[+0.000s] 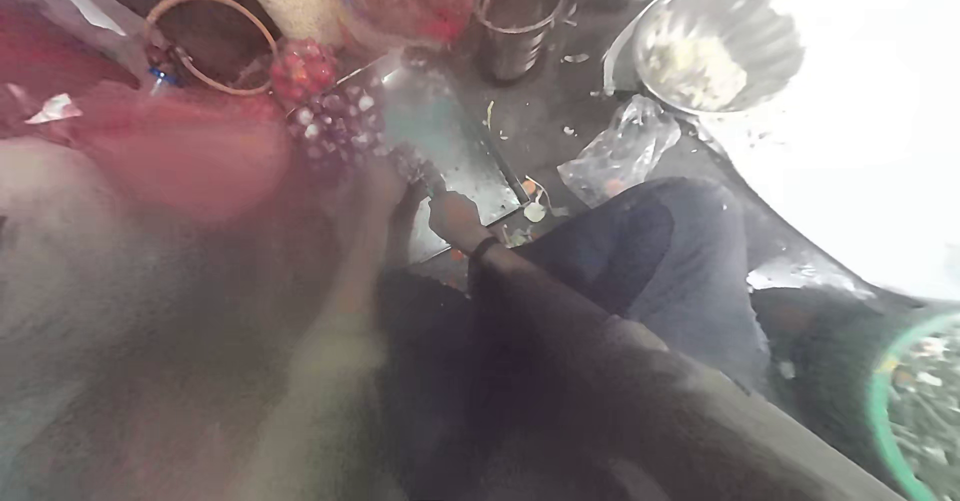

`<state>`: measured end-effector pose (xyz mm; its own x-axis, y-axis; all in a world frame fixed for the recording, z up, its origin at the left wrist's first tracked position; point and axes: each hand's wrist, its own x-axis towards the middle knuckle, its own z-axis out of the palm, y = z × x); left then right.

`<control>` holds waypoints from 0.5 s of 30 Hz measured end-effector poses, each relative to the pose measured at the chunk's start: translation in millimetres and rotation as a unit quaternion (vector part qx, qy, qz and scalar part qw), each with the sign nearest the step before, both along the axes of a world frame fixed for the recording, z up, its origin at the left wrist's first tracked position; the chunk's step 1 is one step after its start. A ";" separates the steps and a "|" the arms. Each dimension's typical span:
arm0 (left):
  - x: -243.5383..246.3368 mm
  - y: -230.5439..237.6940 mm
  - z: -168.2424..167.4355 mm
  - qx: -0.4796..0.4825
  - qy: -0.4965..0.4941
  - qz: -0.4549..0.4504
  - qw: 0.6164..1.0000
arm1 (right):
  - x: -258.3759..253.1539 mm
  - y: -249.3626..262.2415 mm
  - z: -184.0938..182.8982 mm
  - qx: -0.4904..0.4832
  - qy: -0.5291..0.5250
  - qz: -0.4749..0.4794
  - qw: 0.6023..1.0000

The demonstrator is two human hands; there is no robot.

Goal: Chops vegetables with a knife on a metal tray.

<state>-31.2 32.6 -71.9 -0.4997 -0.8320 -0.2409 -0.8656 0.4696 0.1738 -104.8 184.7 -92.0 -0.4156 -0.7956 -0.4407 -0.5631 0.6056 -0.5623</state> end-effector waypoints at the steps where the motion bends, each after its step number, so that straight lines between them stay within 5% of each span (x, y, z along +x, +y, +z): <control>1: 1.0 0.0 2.1 0.014 0.007 0.009 1.000 | -1.3 3.7 3.7 0.002 -0.004 -0.001 1.000; 6: 13.3 -17.1 11.0 0.074 0.044 -0.017 0.996 | -10.2 24.9 7.2 0.010 -0.045 0.006 0.999; 15: 17.4 -13.3 14.6 0.033 0.105 0.031 0.993 | -7.0 26.9 6.3 -0.006 -0.065 0.011 0.998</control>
